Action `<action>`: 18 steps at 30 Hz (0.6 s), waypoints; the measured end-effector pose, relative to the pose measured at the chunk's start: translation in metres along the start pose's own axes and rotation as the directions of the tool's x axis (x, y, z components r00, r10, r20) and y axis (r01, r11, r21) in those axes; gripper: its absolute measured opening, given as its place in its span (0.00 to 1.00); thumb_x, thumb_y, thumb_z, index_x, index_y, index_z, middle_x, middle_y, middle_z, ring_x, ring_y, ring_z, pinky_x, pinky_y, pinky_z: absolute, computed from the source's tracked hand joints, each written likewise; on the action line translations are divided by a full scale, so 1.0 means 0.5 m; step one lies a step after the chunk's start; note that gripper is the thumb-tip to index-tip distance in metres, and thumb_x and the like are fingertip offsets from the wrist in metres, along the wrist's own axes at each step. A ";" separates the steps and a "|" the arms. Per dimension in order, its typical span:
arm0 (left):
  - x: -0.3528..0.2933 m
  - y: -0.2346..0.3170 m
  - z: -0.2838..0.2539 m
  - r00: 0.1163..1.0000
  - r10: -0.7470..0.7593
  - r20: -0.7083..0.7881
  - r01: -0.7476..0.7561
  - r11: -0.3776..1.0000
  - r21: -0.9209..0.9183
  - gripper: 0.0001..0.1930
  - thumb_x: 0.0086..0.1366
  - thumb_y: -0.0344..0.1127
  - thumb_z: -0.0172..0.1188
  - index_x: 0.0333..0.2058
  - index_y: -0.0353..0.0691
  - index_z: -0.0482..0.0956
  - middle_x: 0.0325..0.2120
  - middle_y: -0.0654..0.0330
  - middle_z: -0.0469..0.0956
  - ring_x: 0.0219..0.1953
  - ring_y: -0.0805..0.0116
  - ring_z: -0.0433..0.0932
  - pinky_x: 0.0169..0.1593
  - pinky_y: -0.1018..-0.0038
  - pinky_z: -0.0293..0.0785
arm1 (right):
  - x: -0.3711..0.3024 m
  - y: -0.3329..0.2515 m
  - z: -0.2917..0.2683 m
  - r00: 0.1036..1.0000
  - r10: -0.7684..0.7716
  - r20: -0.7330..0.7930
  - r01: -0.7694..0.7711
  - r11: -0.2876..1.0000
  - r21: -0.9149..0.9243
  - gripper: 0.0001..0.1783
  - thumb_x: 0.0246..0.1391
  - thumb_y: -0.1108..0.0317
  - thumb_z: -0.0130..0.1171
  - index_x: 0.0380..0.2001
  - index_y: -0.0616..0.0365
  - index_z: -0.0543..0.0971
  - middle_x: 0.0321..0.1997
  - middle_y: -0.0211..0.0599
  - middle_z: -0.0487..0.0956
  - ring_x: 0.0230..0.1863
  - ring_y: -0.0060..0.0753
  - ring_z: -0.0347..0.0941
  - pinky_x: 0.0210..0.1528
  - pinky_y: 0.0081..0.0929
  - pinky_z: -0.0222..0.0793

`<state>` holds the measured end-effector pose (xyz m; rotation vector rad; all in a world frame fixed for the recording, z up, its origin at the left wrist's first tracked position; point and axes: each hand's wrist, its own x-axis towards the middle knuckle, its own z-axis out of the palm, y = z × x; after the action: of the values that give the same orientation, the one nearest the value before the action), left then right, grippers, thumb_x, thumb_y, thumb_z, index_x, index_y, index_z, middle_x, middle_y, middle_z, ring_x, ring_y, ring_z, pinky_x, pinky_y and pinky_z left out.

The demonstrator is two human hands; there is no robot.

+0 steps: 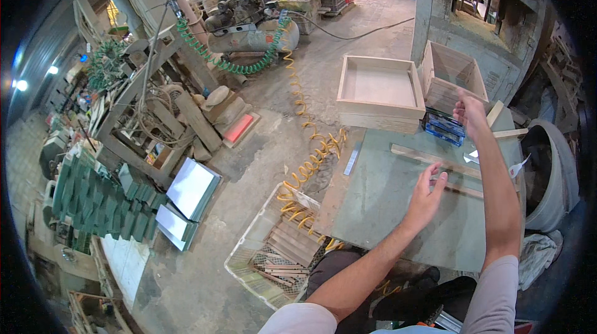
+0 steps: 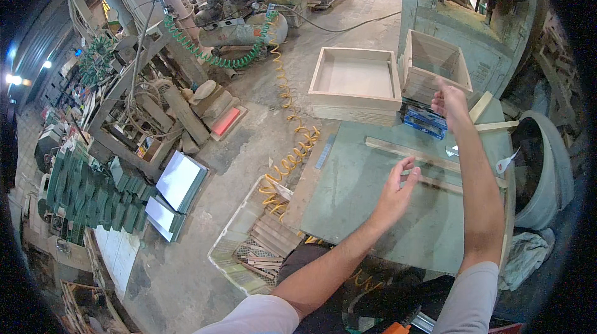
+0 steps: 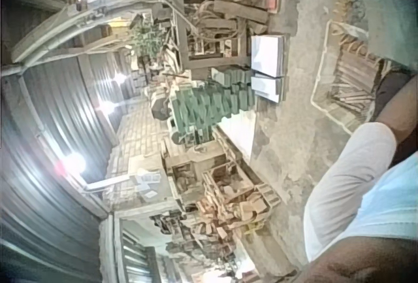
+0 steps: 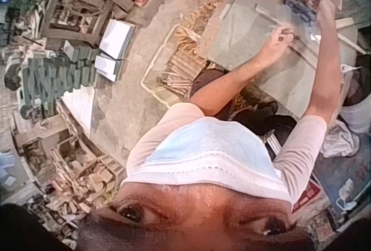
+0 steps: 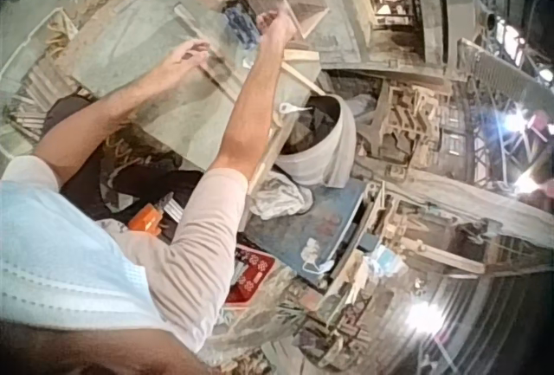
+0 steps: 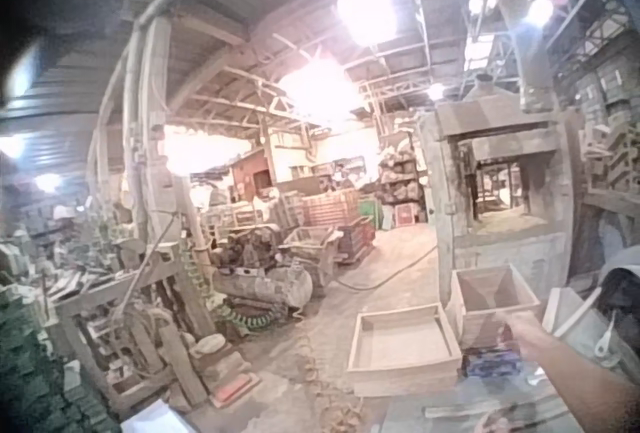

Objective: Assembling a small rectangular wooden frame using glue and a pneumatic nail gun.

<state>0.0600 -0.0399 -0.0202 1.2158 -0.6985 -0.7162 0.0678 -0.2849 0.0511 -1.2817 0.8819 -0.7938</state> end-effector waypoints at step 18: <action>-0.034 0.025 -0.046 0.991 0.129 0.025 -0.131 0.983 0.127 0.20 0.69 0.42 0.51 0.51 0.32 0.72 0.43 0.56 0.77 0.43 0.70 0.75 0.47 0.74 0.70 | -0.570 -0.013 -0.228 0.965 -0.088 0.246 0.157 0.947 -0.279 0.15 0.61 0.65 0.55 0.23 0.64 0.76 0.18 0.34 0.76 0.18 0.21 0.73 0.21 0.20 0.72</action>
<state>0.0695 -0.0108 -0.0144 1.2692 -0.8404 -0.5809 -0.1638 -0.0857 0.0800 -1.6725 0.7561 -0.6071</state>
